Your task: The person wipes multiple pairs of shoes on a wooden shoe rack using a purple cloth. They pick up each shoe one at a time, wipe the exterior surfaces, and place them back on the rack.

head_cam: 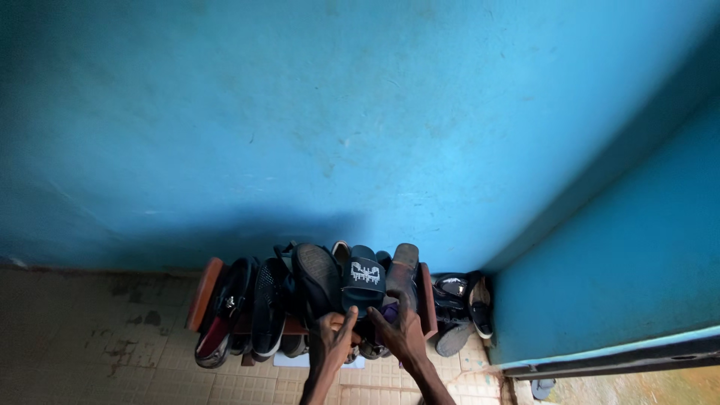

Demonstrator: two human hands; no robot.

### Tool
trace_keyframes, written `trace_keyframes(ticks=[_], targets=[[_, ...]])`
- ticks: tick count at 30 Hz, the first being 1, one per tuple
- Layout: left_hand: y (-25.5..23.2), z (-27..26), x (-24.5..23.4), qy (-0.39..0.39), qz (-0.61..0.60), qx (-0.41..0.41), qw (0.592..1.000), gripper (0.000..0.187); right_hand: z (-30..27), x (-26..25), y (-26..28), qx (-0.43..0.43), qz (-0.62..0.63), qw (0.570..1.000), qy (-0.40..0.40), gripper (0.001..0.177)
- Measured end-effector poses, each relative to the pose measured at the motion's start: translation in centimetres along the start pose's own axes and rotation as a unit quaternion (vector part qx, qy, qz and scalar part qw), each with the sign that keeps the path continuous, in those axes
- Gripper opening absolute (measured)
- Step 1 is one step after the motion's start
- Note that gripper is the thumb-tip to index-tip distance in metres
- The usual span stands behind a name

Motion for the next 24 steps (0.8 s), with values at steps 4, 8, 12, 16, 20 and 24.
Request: trace_keyframes(ticks=[4, 8, 12, 16, 20, 24], targets=[[2.7, 2.8, 1.5, 0.044, -0.107, 0.0, 0.993, 0.053, -0.1, 1.0, -1.4, 0.039, 0.04, 0.998, 0.02, 0.069], [3.3, 2.4, 0.3, 0.023, -0.131, 0.0, 0.991, 0.042, -0.9, 0.8, -1.8, 0.086, 0.03, 0.994, 0.06, 0.072], [0.0, 0.7, -2.0, 0.014, -0.082, 0.119, 0.989, 0.045, -1.4, -1.1, 0.3, 0.076, 0.04, 0.995, 0.052, 0.081], [-3.8, -2.2, -4.1, -0.028, 0.129, 0.175, 0.976, 0.046, -1.8, -5.1, 5.8, -0.163, -0.033, 0.983, -0.078, 0.068], [-8.2, -5.6, -4.5, -0.038, 0.193, 0.265, 0.944, 0.044, -1.6, -4.4, 6.0, -0.173, 0.032, 0.983, -0.061, 0.05], [-10.7, -7.7, -5.3, -0.039, 0.072, 0.269, 0.96, 0.041, -3.2, -3.9, 6.2, -0.287, 0.07, 0.952, -0.077, 0.023]])
Point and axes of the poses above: each hand's wrist, its own z-axis towards the middle knuckle, its own x-axis out of the palm, y = z × x, the point moved 9 cm from there along z, towards the middle knuckle, and after that the axes turned 4 degrees about -z, right-handed, at the moved point
